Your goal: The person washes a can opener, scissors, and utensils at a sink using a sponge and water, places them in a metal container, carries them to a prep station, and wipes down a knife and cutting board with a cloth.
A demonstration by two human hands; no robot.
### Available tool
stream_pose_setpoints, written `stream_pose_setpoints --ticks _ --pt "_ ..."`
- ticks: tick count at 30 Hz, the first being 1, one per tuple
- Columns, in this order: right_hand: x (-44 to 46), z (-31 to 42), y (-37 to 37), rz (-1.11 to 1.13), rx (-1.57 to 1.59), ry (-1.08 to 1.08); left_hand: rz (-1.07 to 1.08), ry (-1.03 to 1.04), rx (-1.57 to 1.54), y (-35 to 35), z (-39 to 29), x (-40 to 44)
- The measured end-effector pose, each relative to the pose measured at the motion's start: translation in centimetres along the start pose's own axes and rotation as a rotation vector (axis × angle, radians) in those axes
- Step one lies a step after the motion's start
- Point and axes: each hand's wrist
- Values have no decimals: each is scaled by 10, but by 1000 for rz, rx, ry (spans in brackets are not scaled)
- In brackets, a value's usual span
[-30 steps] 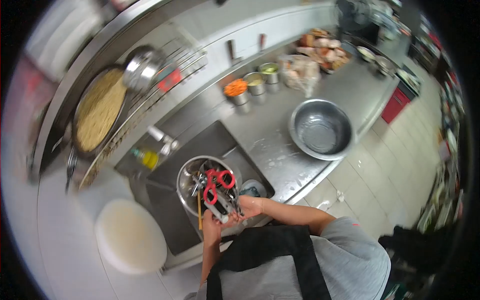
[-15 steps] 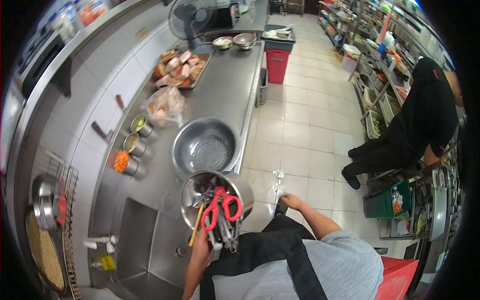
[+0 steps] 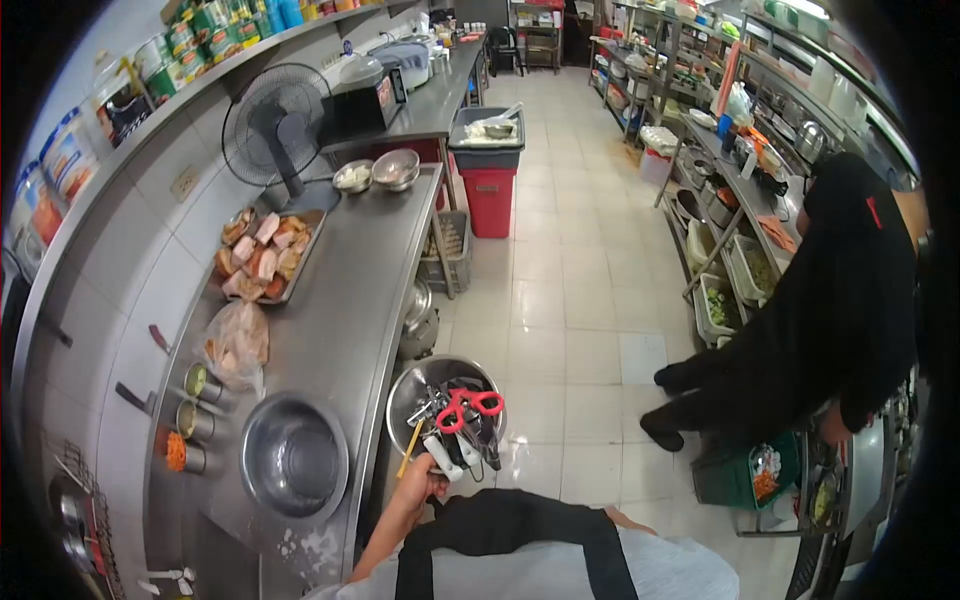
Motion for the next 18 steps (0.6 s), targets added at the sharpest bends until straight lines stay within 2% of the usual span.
stream_pose_setpoints --ticks 1,3,4,5,8,11,12,14,16,18 --pt "32 22 -24 -3 -51 -74 -23 16 -27 7 -9 13" --pt "136 61 -76 -43 -365 -363 -54 34 -67 10 -22 40" --pt "111 127 -113 -63 -864 -385 -102 -1 -53 18 -37 49" --pt "106 173 -136 -100 -66 -253 -96 -28 -69 14 -41 66" --pt "114 270 -204 -185 235 -478 -97 -107 -31 -13 -40 122" --pt "86 308 -262 -67 633 -630 -183 -184 65 -4 -71 185" --pt "77 309 -288 -90 648 -531 -218 -201 96 5 -86 212" --pt "72 264 -312 -115 672 -301 -172 -204 203 12 -112 260" --pt "84 190 -332 -152 612 -112 -107 -207 268 31 -152 308" --pt "79 120 -337 -343 946 17 21 -185 283 58 -199 362"
Point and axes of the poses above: each hand's wrist, its own x-axis towards the middle knuckle, its own y-axis out of the palm, z = x × y, and after that the axes turned 10 degrees about z, right-handed
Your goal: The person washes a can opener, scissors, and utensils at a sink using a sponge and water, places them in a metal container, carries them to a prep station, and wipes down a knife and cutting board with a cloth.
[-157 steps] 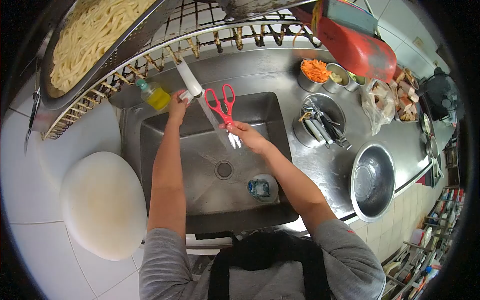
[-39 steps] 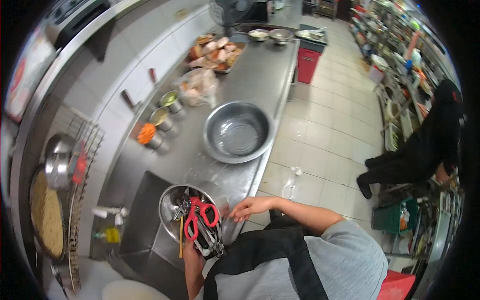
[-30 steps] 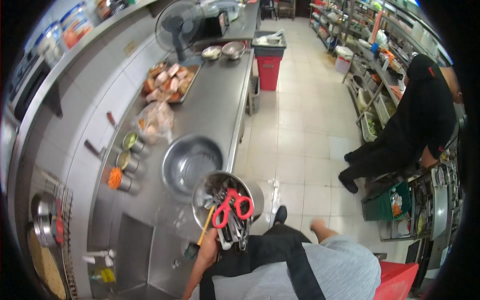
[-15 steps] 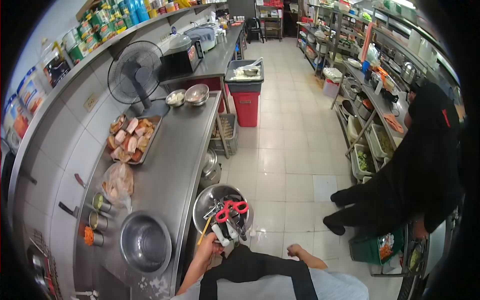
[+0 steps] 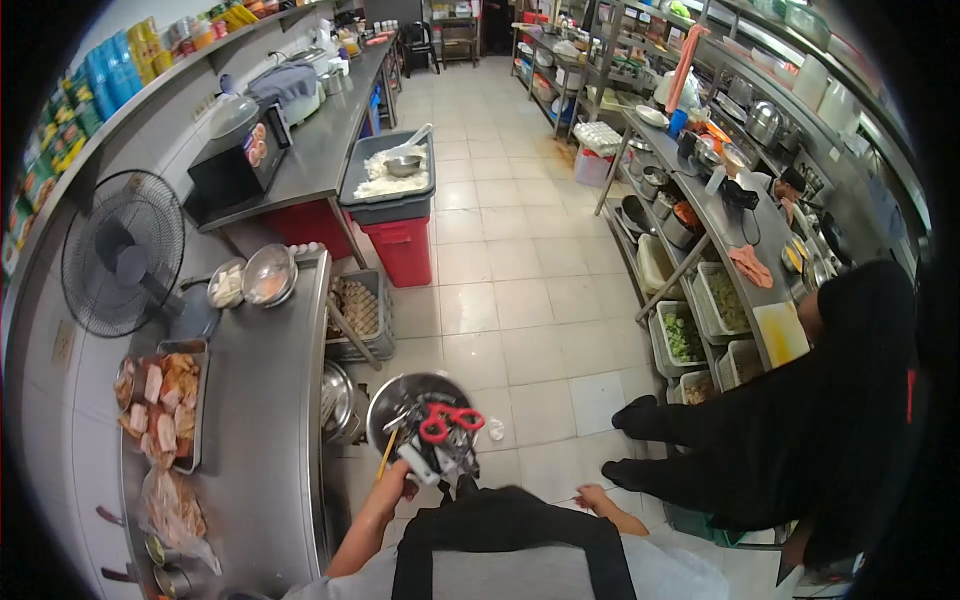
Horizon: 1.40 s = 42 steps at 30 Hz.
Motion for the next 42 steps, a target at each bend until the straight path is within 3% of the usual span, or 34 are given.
stream_pose_setpoints --ticks 1,3,7,10,14,17,19,21,22,25,28,31,33,34,36,37,40,42 --pt "-18 -7 -22 -127 194 68 74 36 16 3 -24 25" --pt "-43 -14 -54 -228 257 173 140 88 -21 17 -67 84" --pt "-45 -1 -80 -122 -25 304 154 152 -25 58 -170 176" --pt "8 70 -84 43 -298 269 149 229 -86 72 -223 243" --pt "129 244 -95 141 -552 98 98 227 -78 82 -300 296" --pt "230 451 -94 -82 -696 -209 5 197 -40 76 -338 341" --pt "296 579 -86 -10 -422 -363 -29 163 -31 68 -349 372" --pt "285 713 -68 24 -280 -563 -14 92 -42 64 -371 399" --pt "287 762 -66 35 -296 -697 -13 48 -44 64 -383 414" --pt "260 858 -72 220 -88 -788 -14 -92 -119 50 -418 476" --pt "304 826 -114 58 8 -465 69 -75 -102 55 -488 535" --pt "362 715 -185 -143 -688 -116 149 -39 -42 61 -565 598" --pt "356 645 -221 -98 -917 -509 173 -3 -16 71 -616 639" --pt "338 638 -223 -11 -814 -301 154 21 -37 74 -632 665" --pt "322 671 -221 51 -612 101 161 63 -98 86 -681 708" --pt "326 690 -222 64 -574 185 188 24 -87 89 -708 725" --pt "371 772 -228 137 -598 225 226 94 -122 94 -765 787" --pt "413 847 -235 176 -676 185 148 35 -89 99 -806 811"
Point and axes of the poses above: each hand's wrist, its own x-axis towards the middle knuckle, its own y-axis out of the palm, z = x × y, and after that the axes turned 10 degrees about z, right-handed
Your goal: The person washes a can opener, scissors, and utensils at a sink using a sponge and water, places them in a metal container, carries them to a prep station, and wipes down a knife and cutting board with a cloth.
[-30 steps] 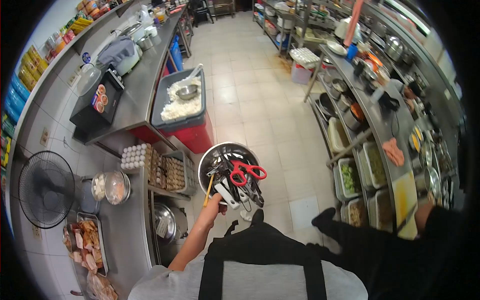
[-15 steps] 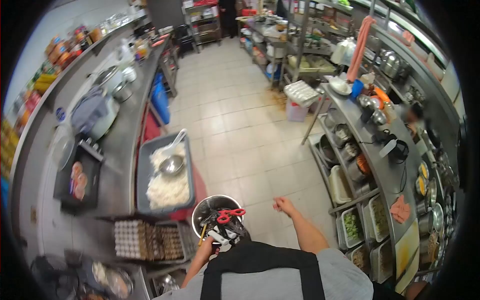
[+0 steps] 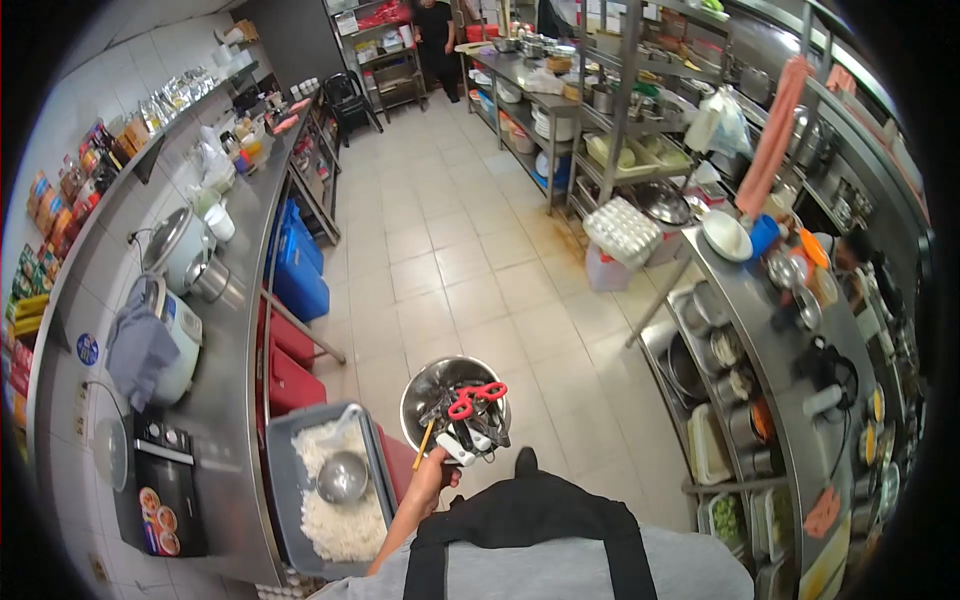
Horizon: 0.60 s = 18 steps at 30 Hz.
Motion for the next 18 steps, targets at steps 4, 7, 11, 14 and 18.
stream_pose_setpoints --ticks 4,7,11,14,18 --pt "74 140 -140 -47 -366 -143 -12 -60 -89 -30 -46 69" --pt "128 290 -275 -272 -448 -207 -74 -76 -118 -41 -87 107" --pt "89 512 -436 -425 400 -800 -115 -59 -224 -80 -112 192" --pt "73 596 -484 -312 591 -976 -218 -98 -205 -88 -166 252" --pt "113 570 -510 -357 165 -565 -140 -92 -53 -79 -282 338"
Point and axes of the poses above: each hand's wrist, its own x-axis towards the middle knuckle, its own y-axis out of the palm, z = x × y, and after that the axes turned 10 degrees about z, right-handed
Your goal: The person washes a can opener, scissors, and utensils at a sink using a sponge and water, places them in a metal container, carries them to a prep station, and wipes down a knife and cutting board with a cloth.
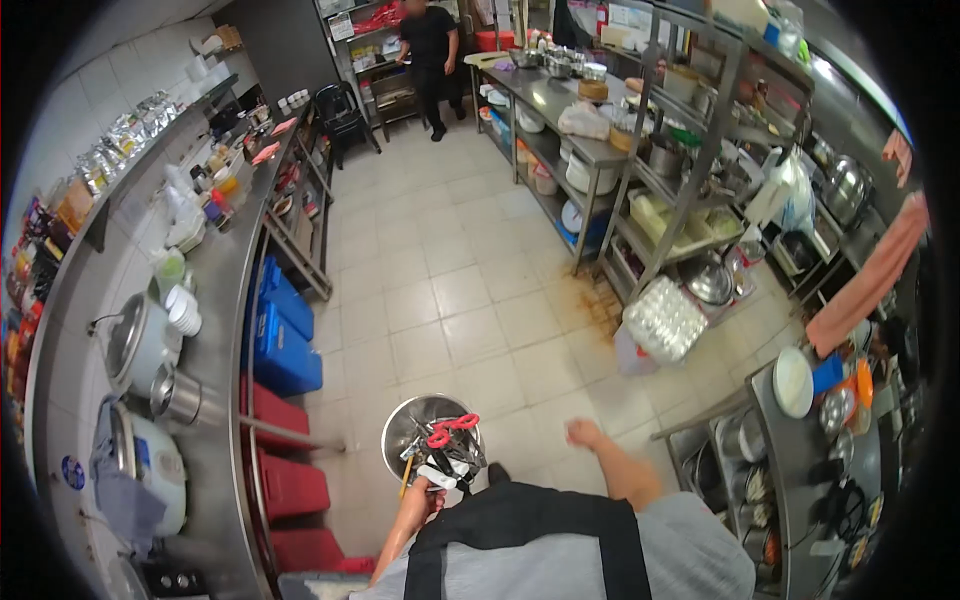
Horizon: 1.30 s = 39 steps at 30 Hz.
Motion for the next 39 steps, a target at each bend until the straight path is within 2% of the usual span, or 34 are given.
stream_pose_setpoints --ticks 2,3,4,5,6,9,12,16,19,20,22,23,24,25,28,30,32,33,34,35,37,38,39 --pt "15 -80 3 268 -340 190 103 45 36 10 -49 46" --pt "0 -110 7 265 -298 251 136 69 68 20 -79 66" --pt "-17 -139 6 370 -854 -110 167 92 107 29 -108 85" --pt "-40 -155 10 397 -894 -137 190 92 106 38 -134 109" --pt "-51 -163 4 418 -790 -38 194 106 99 49 -158 129" --pt "-41 -135 -28 349 -217 490 252 111 51 75 -225 192" --pt "19 -96 -80 352 -165 535 257 97 2 96 -280 253" --pt "151 -25 -165 342 -270 401 198 51 47 121 -354 298" --pt "295 54 -246 186 -343 293 145 62 23 117 -394 345" --pt "344 92 -274 75 -165 299 137 63 2 115 -404 360" --pt "450 161 -323 -120 412 181 134 81 -44 110 -429 390" --pt "450 247 -355 -161 409 142 110 58 -46 105 -443 406" --pt "467 300 -378 -173 462 -7 87 30 -41 100 -456 422" --pt "486 331 -393 -190 520 -157 97 3 -71 97 -473 439" --pt "529 383 -421 -121 545 -380 92 -6 48 101 -537 496" --pt "545 377 -423 -123 556 -218 109 -43 101 113 -579 536" --pt "557 343 -425 -69 375 -27 179 -30 168 130 -627 583" --pt "570 315 -428 -20 -38 69 193 16 224 147 -653 601" --pt "564 297 -428 4 -149 129 279 64 263 159 -675 621" --pt "587 231 -414 88 14 207 258 60 260 176 -695 639" --pt "563 234 -423 47 424 251 290 20 283 209 -738 673" --pt "538 261 -439 -16 870 385 333 46 224 221 -754 694" --pt "543 268 -453 -61 916 391 357 46 209 236 -772 708"
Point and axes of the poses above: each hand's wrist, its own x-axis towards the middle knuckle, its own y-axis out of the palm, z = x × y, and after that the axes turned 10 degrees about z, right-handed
